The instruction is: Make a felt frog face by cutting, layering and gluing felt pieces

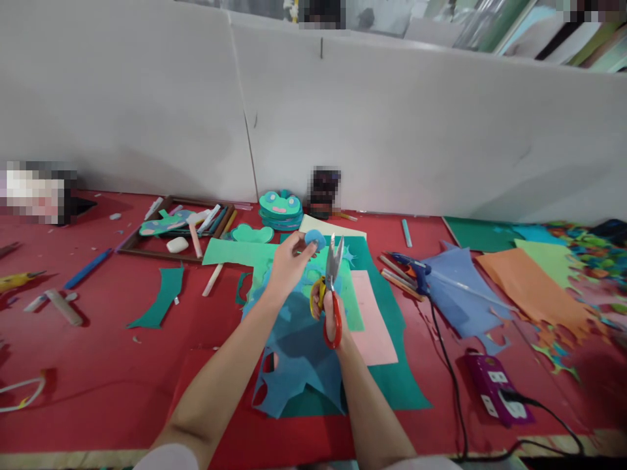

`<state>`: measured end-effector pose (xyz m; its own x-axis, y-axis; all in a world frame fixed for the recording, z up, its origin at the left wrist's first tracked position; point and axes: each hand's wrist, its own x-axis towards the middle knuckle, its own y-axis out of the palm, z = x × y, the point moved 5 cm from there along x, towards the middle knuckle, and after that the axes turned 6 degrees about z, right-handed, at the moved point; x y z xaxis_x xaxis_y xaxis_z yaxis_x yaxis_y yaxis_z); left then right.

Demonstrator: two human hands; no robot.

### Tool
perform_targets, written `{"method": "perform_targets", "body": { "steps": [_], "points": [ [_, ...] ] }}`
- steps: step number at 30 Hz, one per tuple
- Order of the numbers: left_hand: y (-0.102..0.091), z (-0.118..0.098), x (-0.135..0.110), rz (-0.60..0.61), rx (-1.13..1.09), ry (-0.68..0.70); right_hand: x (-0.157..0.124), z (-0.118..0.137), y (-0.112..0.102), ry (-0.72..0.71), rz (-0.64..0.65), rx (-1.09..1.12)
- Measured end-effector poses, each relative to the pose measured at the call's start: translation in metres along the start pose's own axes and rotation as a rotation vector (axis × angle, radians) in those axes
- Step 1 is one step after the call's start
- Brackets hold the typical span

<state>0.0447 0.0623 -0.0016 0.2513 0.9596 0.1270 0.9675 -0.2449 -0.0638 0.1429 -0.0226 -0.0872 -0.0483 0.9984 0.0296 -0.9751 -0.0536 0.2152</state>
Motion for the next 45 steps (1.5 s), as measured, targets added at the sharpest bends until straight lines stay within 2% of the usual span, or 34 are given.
{"method": "perform_targets", "body": {
  "steps": [7,14,19,26,32,38,45],
  "points": [
    [0.007,-0.003,0.001,0.009,0.014,0.039,0.0,-0.002,0.001,-0.001,-0.021,0.018],
    [0.005,-0.005,-0.004,-0.053,0.018,0.065,0.006,-0.002,-0.001,0.075,-0.07,0.025],
    [0.015,-0.008,-0.012,-0.01,0.054,0.081,0.0,0.009,-0.001,0.081,-0.1,0.045],
    [0.013,-0.012,-0.02,-0.021,0.118,0.031,-0.01,0.022,-0.006,0.109,0.019,-0.102],
    [0.006,-0.003,-0.035,-0.028,0.098,0.033,-0.015,0.011,-0.003,0.089,0.089,-0.134],
    [-0.003,0.006,-0.046,-0.086,0.083,0.083,-0.023,0.002,-0.003,0.022,0.078,-0.186],
    [-0.011,0.004,-0.044,-0.102,0.071,0.11,-0.023,0.007,0.005,0.043,0.133,-0.161]
  ]
}}
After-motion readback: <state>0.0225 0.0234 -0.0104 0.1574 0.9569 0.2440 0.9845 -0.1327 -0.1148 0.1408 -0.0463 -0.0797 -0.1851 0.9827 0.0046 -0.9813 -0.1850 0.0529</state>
